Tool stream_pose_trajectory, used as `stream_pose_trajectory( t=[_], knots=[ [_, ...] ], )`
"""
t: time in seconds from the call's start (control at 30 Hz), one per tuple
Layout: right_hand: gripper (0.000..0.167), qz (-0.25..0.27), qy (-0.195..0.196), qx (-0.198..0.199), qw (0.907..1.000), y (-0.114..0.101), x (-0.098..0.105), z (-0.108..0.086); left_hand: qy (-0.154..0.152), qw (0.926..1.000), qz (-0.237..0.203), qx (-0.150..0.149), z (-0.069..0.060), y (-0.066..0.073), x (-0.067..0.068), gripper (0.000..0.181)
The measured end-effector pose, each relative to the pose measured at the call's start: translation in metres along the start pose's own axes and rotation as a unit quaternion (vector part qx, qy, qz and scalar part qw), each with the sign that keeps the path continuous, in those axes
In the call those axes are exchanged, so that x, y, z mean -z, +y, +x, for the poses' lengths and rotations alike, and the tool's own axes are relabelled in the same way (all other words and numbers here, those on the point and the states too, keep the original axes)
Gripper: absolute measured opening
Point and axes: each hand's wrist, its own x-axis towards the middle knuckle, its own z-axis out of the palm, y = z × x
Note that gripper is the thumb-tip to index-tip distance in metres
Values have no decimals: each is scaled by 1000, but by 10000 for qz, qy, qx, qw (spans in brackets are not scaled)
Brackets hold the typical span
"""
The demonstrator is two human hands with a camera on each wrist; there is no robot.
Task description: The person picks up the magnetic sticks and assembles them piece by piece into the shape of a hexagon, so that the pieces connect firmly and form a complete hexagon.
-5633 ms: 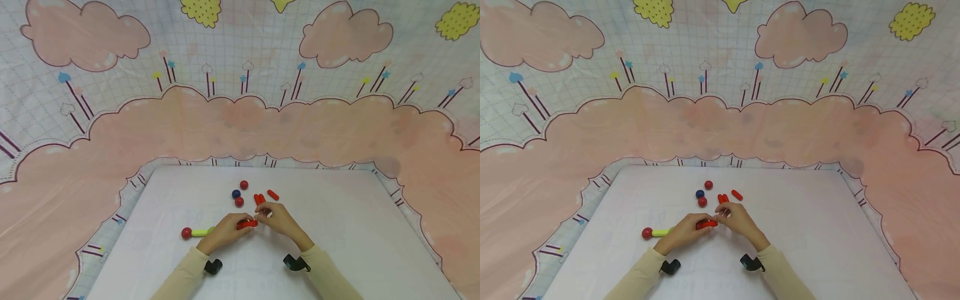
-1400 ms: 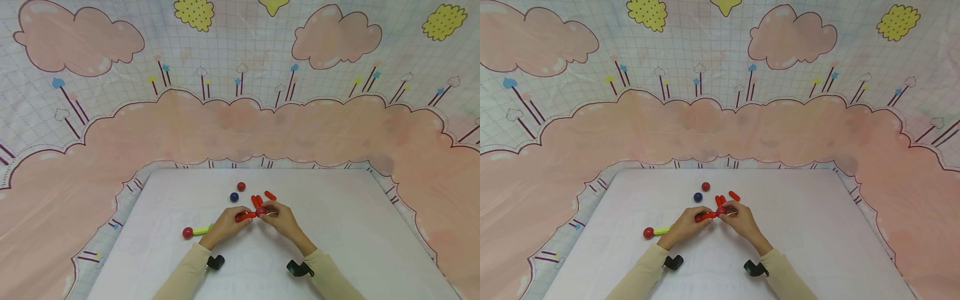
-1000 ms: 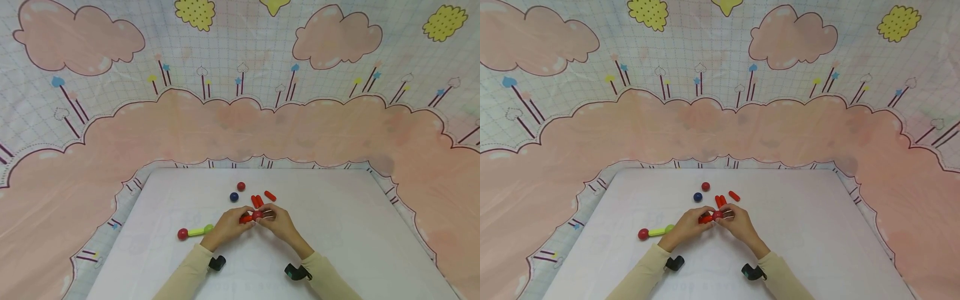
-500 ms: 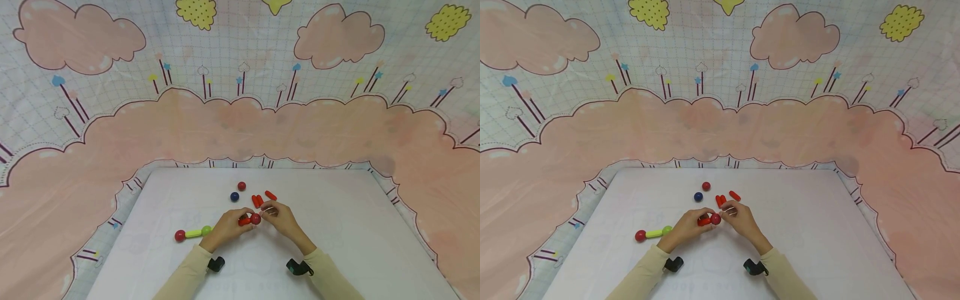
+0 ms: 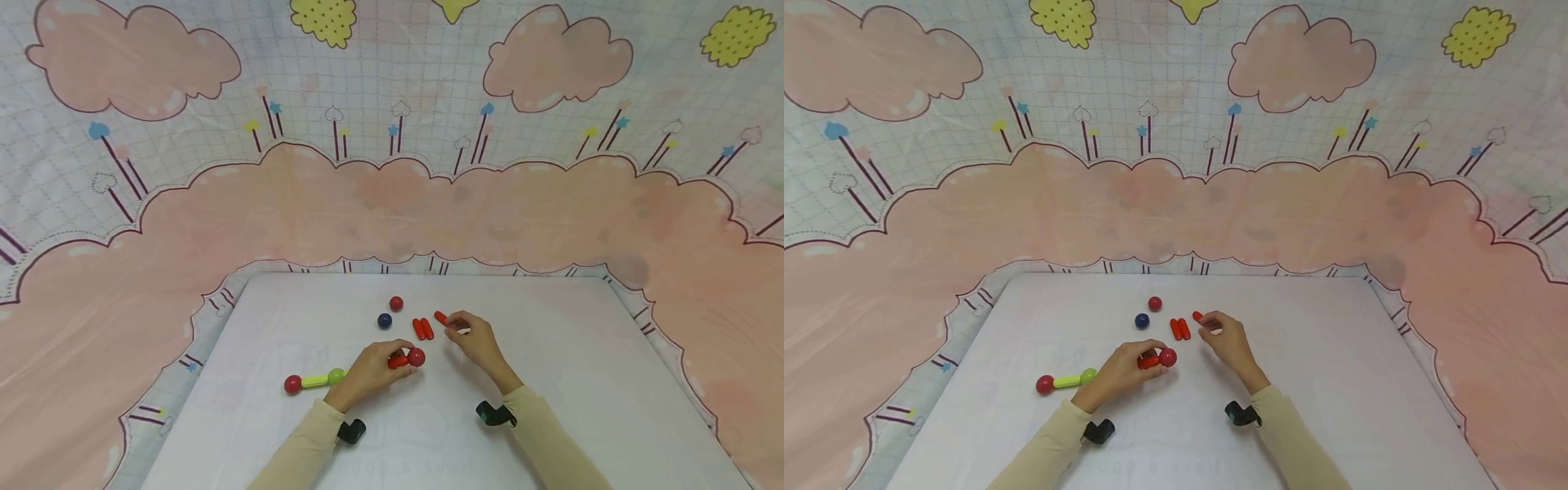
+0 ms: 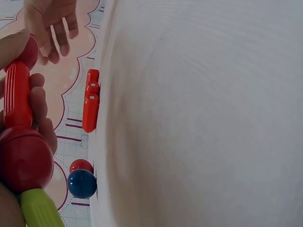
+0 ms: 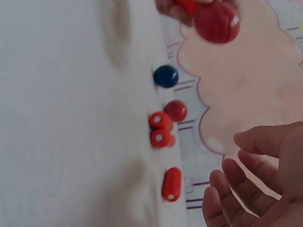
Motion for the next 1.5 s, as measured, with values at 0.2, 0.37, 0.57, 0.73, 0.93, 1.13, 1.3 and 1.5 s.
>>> stream_pose_trajectory(
  t=[0.2, 0.37, 0.57, 0.73, 0.93, 1.13, 1.3, 1.5],
  knots=[
    [22, -110, 61, -449, 9989, 11, -3, 12, 6, 10000, 6, -67, 0, 1, 1, 40],
    [24, -20, 77, -813, 9967, 15, -6, 20, 12, 10000, 21, -19, 0, -1, 0, 40],
    [30, -38, -24, -962, 9954, 21, -10, 29, -1, 10000, 15, -4, 0, -1, 1, 40],
    [33, -134, -103, -1023, 9946, 25, -13, 34, -11, 10000, 30, -6, 0, 1, 2, 39],
    [33, -475, -157, -1147, 9921, 27, -18, 39, -44, 10000, 2, 80, -1, 2, 3, 40],
    [29, -776, -150, -1117, 9906, 27, -21, 40, -80, 9999, 39, 107, -1, 3, 2, 40],
    [28, -686, -47, -1093, 9916, 28, -19, 39, -49, 9999, 46, 118, -1, 2, 2, 39],
    [28, -491, 42, -1067, 9931, 29, -15, 34, -18, 9999, 73, 82, 0, 2, 2, 38]
  ],
)
